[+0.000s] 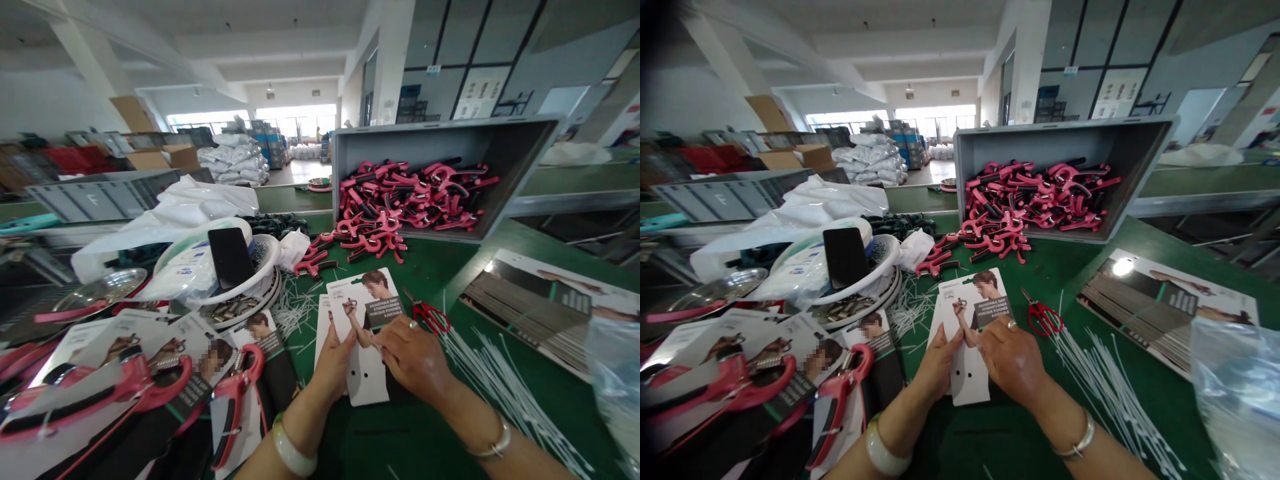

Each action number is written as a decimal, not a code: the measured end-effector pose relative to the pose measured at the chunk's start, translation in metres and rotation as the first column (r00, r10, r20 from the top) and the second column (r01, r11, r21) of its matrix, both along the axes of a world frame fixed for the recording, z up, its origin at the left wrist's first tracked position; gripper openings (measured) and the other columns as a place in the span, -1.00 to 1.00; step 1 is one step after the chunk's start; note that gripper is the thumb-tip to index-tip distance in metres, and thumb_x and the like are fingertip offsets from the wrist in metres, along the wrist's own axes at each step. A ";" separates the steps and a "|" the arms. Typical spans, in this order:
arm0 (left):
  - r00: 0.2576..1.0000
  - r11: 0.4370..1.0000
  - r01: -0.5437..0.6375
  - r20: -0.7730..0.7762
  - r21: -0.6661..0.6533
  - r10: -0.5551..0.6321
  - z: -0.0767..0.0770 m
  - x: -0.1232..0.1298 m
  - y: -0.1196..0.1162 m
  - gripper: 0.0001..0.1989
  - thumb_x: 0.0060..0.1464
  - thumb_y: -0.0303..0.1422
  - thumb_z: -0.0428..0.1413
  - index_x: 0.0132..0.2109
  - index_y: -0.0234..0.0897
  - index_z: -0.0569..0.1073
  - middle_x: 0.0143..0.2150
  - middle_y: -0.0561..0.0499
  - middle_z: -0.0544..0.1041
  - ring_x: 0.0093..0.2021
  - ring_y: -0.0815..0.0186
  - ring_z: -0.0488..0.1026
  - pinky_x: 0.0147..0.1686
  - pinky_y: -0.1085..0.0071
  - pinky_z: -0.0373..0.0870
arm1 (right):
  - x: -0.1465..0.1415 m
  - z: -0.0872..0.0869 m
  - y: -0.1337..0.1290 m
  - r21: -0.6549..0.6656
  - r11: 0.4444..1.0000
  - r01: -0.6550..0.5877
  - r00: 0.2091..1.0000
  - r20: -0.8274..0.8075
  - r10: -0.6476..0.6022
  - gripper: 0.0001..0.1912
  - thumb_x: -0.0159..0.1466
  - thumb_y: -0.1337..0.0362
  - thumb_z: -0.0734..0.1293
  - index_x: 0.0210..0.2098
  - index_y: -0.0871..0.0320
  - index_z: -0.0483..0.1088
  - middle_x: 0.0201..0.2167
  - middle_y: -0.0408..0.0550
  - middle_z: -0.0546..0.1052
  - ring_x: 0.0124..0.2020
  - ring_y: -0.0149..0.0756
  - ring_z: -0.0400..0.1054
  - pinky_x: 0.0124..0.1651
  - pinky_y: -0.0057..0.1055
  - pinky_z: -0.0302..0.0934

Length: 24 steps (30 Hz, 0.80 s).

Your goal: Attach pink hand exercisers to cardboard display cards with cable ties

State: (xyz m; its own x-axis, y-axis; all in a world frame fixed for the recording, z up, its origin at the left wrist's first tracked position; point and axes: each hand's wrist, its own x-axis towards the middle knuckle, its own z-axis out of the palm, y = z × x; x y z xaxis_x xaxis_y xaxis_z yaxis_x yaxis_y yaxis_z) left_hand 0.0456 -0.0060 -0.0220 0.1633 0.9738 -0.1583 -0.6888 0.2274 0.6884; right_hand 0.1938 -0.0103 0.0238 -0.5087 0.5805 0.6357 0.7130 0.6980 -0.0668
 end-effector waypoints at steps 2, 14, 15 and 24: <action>0.999 0.999 -0.029 -0.037 -0.031 0.028 -0.002 -0.002 0.002 -0.27 -0.11 -0.28 0.28 0.20 -0.15 0.18 -0.01 -0.13 0.51 -0.14 0.13 0.52 -0.09 0.23 0.40 | 0.009 -0.003 -0.003 0.007 1.000 -0.003 1.000 0.020 0.002 -0.80 0.27 0.32 0.19 -0.30 0.16 0.46 -0.39 -0.04 0.53 -0.31 -0.26 0.35 -0.24 -0.39 0.21; 0.946 0.999 -0.022 -0.323 -0.034 0.010 -0.010 -0.021 0.017 -0.08 -0.35 -0.52 0.29 0.20 -0.20 0.10 -0.12 -0.10 0.54 -0.19 0.15 0.52 -0.17 0.21 0.43 | 0.150 -0.011 0.012 -0.473 0.460 0.752 0.655 0.617 -0.436 -0.79 0.14 0.29 0.21 -0.50 0.16 0.46 -0.41 0.10 0.55 -0.33 -0.05 0.45 -0.44 -0.33 0.13; 0.941 1.000 0.008 -0.340 -0.012 -0.011 -0.011 -0.023 0.017 -0.07 -0.34 -0.52 0.29 0.21 -0.19 0.09 -0.09 -0.10 0.53 -0.17 0.14 0.51 -0.16 0.21 0.43 | 0.150 -0.013 0.013 -0.488 0.455 0.745 0.666 0.591 -0.455 -0.80 0.12 0.32 0.21 -0.52 0.16 0.46 -0.44 0.10 0.55 -0.36 -0.07 0.44 -0.45 -0.34 0.12; 0.832 0.994 -0.108 -0.550 -0.033 0.072 -0.025 -0.033 0.027 -0.11 -0.33 -0.43 0.36 0.20 -0.31 0.17 -0.15 -0.17 0.57 -0.18 0.10 0.52 -0.20 0.24 0.45 | 0.183 -0.013 0.018 -0.729 0.452 0.514 0.805 0.229 -0.547 -0.72 0.07 0.14 0.21 -0.53 0.11 0.51 -0.52 -0.09 0.56 -0.43 -0.21 0.43 -0.38 -0.38 0.19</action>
